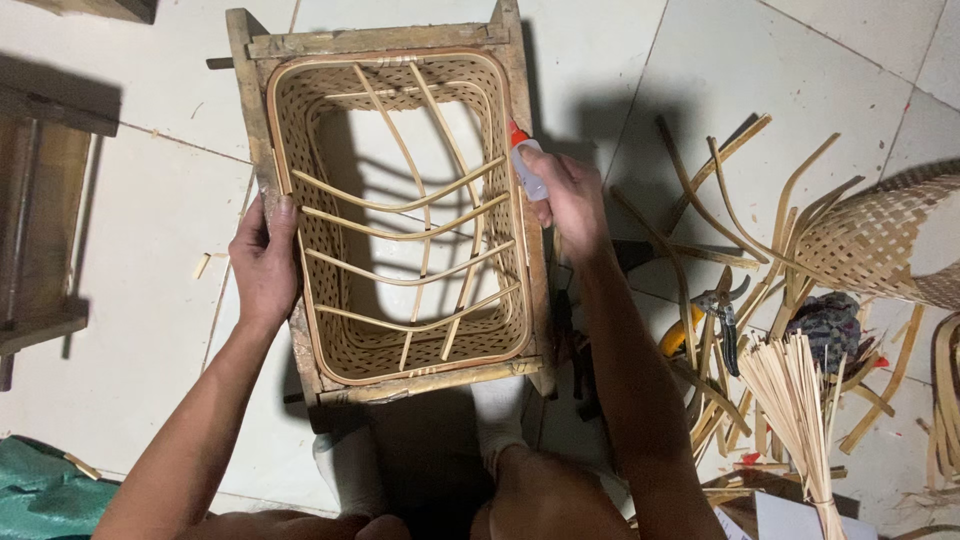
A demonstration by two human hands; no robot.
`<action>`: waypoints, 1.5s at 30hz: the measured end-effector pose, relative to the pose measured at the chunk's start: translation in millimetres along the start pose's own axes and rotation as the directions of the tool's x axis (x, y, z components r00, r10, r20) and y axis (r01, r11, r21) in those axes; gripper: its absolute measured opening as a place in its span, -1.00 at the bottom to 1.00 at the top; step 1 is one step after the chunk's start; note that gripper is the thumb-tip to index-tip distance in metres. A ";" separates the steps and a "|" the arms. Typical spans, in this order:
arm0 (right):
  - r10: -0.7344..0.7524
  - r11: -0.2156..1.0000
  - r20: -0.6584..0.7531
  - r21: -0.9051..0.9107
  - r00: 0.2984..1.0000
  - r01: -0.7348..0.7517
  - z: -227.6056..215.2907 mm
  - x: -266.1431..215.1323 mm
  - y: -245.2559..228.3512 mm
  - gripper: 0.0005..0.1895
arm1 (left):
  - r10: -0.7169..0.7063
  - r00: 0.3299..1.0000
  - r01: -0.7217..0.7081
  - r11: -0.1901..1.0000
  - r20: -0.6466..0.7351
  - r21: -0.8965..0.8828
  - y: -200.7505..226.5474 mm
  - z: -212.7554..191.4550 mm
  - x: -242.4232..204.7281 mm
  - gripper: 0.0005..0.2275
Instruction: The person assembles a rectangular bamboo basket by inserting curved bamboo strips into a wooden frame, applying glue to the joints, and using pliers and a hammer to secure the pieces. The person works on the floor, surrounded by bamboo strips and tools.
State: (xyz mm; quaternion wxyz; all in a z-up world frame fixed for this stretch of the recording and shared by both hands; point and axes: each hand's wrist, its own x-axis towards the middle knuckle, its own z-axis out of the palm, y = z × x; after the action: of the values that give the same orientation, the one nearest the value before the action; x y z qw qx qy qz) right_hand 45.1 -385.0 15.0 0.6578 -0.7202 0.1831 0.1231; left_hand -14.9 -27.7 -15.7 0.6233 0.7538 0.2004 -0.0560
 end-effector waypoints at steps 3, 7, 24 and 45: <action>0.030 0.997 -0.028 -0.070 0.999 -0.032 -0.6 -16.7 0.9 -0.66 | 0.026 1.000 -0.026 1.000 -0.002 0.017 3.2 0.9 -0.8 -0.54; 0.001 0.997 -0.033 -0.071 0.999 -0.004 -4.0 -47.4 10.7 -0.65 | 0.069 0.998 -0.069 0.998 0.006 -0.013 2.2 -1.0 -0.4 -0.56; 0.054 0.999 -0.019 -0.008 0.998 -0.054 -9.9 -77.2 23.2 -0.65 | 0.091 0.996 -0.091 0.994 0.002 -0.061 0.0 0.7 1.7 -0.61; 0.092 0.986 -0.021 -0.136 0.996 -0.094 -16.0 -122.4 34.8 -0.65 | 0.137 0.990 -0.135 0.987 0.016 -0.088 -4.0 -0.9 2.4 -0.60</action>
State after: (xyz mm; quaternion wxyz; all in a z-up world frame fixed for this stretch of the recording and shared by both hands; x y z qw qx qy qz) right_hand -81.2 -390.8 36.4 0.5991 -0.7551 0.2124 0.1604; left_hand -14.4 -25.7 -20.0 0.6600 0.7373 0.1439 -0.0127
